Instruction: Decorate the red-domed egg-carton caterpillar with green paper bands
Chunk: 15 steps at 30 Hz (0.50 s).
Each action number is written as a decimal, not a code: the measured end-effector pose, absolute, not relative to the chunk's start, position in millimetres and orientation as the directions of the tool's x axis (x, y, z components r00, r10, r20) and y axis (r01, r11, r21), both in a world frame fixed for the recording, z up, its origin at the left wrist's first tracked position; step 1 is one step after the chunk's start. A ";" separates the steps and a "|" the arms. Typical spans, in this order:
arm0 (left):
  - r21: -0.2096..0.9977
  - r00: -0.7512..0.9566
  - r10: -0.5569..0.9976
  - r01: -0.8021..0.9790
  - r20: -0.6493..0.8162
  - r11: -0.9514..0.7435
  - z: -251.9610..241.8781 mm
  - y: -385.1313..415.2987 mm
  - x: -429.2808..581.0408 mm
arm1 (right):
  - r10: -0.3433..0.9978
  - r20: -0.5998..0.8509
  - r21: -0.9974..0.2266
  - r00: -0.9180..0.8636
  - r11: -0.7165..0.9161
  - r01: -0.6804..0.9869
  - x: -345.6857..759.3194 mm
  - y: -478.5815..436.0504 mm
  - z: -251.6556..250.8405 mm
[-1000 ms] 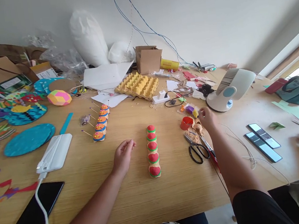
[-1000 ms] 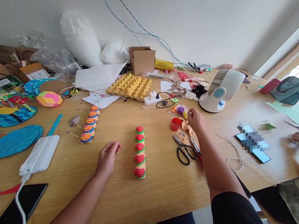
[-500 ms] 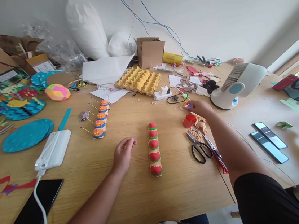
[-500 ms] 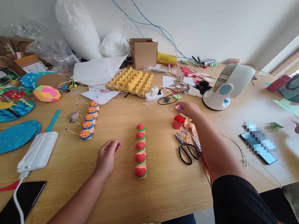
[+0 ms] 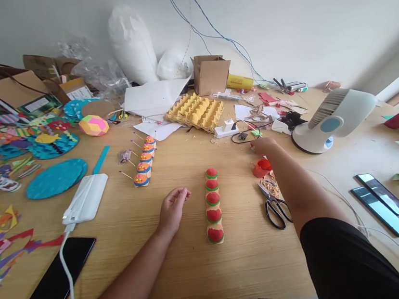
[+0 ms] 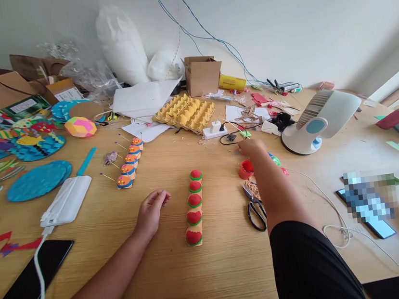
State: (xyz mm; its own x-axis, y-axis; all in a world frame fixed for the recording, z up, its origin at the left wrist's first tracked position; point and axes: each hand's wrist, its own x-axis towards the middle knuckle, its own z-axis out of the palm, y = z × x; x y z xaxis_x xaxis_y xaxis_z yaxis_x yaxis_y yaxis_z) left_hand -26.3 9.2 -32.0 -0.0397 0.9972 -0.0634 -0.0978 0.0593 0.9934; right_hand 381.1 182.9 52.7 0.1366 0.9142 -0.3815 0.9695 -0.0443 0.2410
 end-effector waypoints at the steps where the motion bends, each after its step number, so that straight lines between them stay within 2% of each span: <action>1: 0.993 -0.043 0.997 -0.101 -0.066 0.061 -32.1 9.3 -26.2 | 0.915 -0.378 0.234 0.140 -0.052 0.971 380.9 183.0 54.3; 5: 0.993 -0.045 0.997 -0.105 -0.064 0.059 -33.0 10.0 -26.8 | 0.944 -0.302 0.165 0.131 -0.084 0.983 381.1 178.4 67.2; 9: 0.994 -0.032 0.999 -0.099 -0.044 0.041 -33.0 10.5 -27.1 | 0.984 -0.114 0.062 0.140 -0.133 0.989 389.3 168.1 85.3; 12: 0.994 -0.038 0.998 -0.103 -0.051 0.047 -31.4 11.1 -26.4 | 0.951 0.190 -0.273 0.243 -0.187 0.944 398.3 156.9 99.5; 15: 0.992 -0.049 0.997 -0.112 -0.064 0.058 -29.8 11.9 -25.3 | 0.849 0.404 -0.494 0.340 -0.110 0.862 399.4 135.1 113.5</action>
State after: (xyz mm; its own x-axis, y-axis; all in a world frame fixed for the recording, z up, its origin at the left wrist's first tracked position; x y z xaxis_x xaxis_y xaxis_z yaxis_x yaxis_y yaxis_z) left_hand -25.3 11.9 -29.8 -0.0490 0.9968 -0.0636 -0.1116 0.0578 0.9921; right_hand 399.4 135.1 113.5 0.3401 0.8492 0.4040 0.8622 -0.1102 -0.4944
